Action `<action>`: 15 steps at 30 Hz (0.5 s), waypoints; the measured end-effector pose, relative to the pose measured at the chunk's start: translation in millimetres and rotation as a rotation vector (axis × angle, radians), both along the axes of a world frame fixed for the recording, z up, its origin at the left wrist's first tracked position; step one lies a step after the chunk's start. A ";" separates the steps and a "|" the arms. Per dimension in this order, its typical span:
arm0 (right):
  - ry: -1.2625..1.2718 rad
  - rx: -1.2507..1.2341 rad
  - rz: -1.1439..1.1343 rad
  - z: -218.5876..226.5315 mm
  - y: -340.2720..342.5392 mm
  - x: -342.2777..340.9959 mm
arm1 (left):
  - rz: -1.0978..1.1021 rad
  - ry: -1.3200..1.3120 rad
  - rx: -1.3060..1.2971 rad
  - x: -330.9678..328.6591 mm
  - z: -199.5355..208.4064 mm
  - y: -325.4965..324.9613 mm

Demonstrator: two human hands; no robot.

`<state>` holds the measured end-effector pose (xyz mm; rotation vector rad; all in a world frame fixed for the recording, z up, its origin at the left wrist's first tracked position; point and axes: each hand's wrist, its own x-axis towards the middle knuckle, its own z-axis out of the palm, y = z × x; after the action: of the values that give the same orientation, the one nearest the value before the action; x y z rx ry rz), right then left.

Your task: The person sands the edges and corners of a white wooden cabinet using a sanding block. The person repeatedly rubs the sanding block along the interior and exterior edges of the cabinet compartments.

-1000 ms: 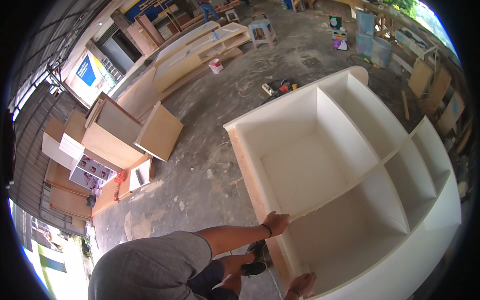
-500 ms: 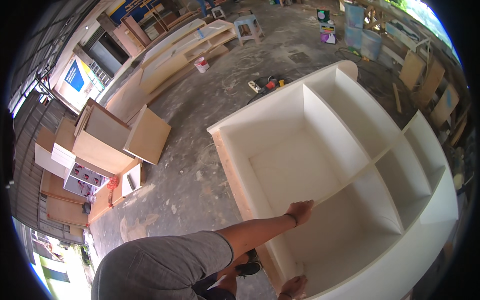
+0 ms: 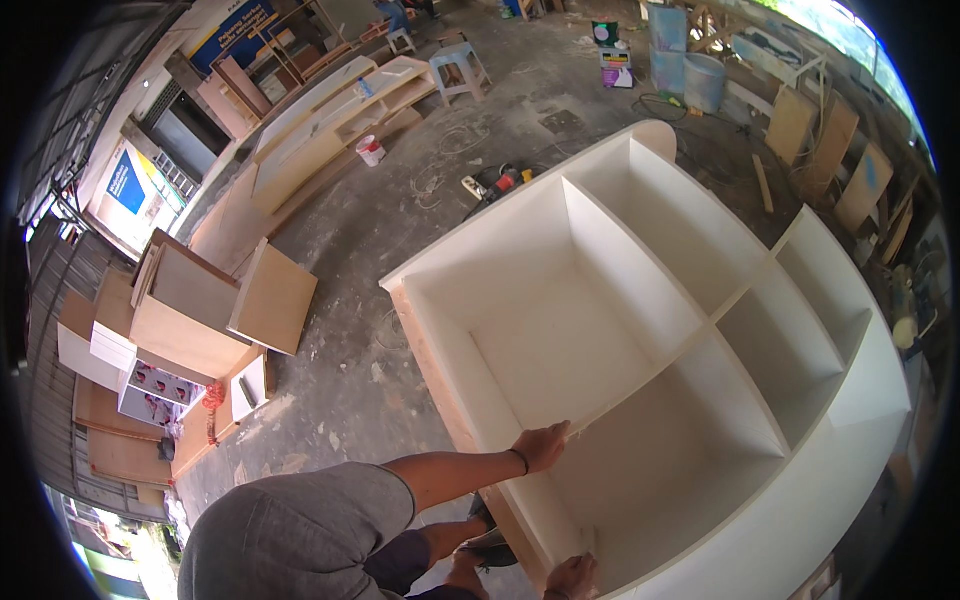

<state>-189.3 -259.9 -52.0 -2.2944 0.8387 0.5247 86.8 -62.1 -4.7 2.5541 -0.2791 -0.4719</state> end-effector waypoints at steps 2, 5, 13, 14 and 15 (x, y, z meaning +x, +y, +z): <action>-0.069 -0.182 0.076 31.2 18.1 12.1 | 0.020 -0.034 -0.017 11.2 -9.9 -12.9; -0.089 -0.276 0.044 29.1 20.3 21.7 | 0.019 0.027 0.024 44.5 -3.0 -42.6; -0.089 -0.261 0.052 17.8 17.0 20.2 | 0.187 -0.013 -0.098 -6.4 -9.4 -19.1; -0.081 -0.272 0.056 15.3 12.5 16.6 | 0.165 0.023 -0.069 -18.5 -6.8 -10.0; -0.079 -0.280 0.054 14.2 11.5 15.7 | 0.143 0.055 -0.036 -30.2 -3.8 2.2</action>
<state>-173.5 -248.4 -37.9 -2.5802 0.8582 0.3554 56.6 -59.9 -8.5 2.5003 -0.0842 -0.4773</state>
